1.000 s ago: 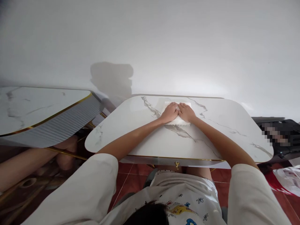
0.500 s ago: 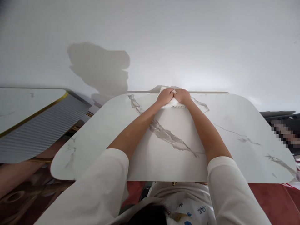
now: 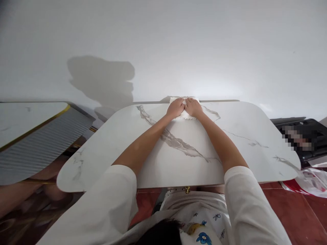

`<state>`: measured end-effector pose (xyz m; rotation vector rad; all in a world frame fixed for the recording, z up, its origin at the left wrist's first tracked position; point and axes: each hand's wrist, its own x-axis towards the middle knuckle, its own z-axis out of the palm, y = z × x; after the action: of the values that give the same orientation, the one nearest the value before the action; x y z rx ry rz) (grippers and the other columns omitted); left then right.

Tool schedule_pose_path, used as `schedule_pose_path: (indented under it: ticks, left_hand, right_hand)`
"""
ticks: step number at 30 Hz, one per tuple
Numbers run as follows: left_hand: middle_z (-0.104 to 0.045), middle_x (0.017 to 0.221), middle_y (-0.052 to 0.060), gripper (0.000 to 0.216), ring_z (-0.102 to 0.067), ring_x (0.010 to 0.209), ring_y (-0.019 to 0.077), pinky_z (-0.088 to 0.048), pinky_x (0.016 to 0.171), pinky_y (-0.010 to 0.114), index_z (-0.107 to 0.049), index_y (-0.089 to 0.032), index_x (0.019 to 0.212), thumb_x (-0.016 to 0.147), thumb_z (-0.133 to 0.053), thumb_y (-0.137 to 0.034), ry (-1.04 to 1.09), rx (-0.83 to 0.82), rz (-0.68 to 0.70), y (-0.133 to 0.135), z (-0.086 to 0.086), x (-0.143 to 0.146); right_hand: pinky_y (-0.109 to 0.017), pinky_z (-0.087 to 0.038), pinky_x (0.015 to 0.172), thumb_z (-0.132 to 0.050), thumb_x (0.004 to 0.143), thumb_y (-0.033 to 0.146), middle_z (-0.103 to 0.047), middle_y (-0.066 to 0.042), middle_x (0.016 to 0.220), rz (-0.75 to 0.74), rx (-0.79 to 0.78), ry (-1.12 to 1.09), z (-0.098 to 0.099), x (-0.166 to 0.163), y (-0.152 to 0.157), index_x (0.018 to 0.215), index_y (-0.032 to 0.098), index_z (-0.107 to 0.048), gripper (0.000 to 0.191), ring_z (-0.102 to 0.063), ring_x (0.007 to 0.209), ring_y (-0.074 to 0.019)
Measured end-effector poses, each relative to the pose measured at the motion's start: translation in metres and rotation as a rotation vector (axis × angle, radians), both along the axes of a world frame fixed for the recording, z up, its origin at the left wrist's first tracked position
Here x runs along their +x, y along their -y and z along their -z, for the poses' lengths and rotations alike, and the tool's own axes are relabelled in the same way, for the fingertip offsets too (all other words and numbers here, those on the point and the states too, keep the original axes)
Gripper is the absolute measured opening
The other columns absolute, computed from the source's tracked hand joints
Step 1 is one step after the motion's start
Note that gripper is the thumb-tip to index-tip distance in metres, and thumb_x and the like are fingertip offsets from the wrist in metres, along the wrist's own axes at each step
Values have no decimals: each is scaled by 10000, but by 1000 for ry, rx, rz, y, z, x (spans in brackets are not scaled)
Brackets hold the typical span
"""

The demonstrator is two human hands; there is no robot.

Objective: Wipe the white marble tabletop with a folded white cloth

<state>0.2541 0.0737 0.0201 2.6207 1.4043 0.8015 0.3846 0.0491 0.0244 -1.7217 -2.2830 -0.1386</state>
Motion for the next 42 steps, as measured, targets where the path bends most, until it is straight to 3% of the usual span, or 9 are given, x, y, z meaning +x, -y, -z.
schedule_pose_path:
  ticks: [8,16,21,26,30,34,37,42]
  left_hand:
    - [-539,1337,137,422,-433,1289,234,-290,1120,386,-535,-103,1238,876,-324,-145,-13,18,3,61,7,-12]
    - [-432,1431,202,508,-341,1371,258,-228,1164,396,-418,9,1346,899,-291,-196,-129,-55,37,157,7,-36]
    - [-343,1502,168,548,-258,1414,271,-219,1168,439,-340,-37,1410,912,-279,-257,-125,-109,43,219,11,-53]
    - [-326,1514,151,548,-236,1423,277,-204,1172,449,-328,-68,1420,915,-286,-277,-82,-137,29,254,11,-43]
    - [-311,1515,177,563,-226,1425,289,-194,1174,440,-318,-33,1419,910,-305,-272,-62,-170,58,264,8,-16]
    - [-349,1501,158,547,-238,1422,288,-208,1167,449,-342,-59,1410,900,-319,-253,-58,-141,119,252,8,3]
    - [-374,1488,145,525,-267,1411,280,-210,1167,434,-361,-74,1403,908,-314,-242,-56,-128,111,227,9,8]
    - [-435,1435,177,483,-331,1373,283,-225,1157,429,-430,-38,1345,899,-333,-196,-40,-74,105,169,6,16]
  right_hand:
    - [-398,-201,1133,-243,943,207,-326,-167,1515,3,-70,-7,1,-11,65,1436,0,-333,543,-272,1400,-278]
    - [-422,-213,1138,-246,941,232,-320,-159,1519,2,-83,28,-1,-34,168,1446,10,-322,557,-270,1405,-278]
    - [-415,-193,1155,-254,939,263,-317,-139,1525,-20,-100,-1,1,-43,227,1449,32,-328,565,-248,1418,-260]
    - [-424,-222,1152,-252,932,277,-336,-87,1523,-38,-97,-17,1,-29,257,1452,101,-339,555,-259,1416,-232]
    - [-428,-234,1146,-267,914,258,-339,-115,1518,-15,-94,20,0,-5,269,1446,65,-346,572,-272,1411,-247]
    - [-435,-228,1147,-247,913,243,-344,-133,1512,35,-71,32,-1,10,266,1445,40,-340,576,-271,1410,-254]
    - [-434,-237,1139,-244,915,239,-352,-123,1511,41,-78,38,-1,12,243,1445,51,-343,571,-285,1403,-256]
    - [-416,-267,1115,-269,905,207,-378,-136,1494,1,-63,50,-4,20,179,1423,39,-371,554,-321,1379,-268]
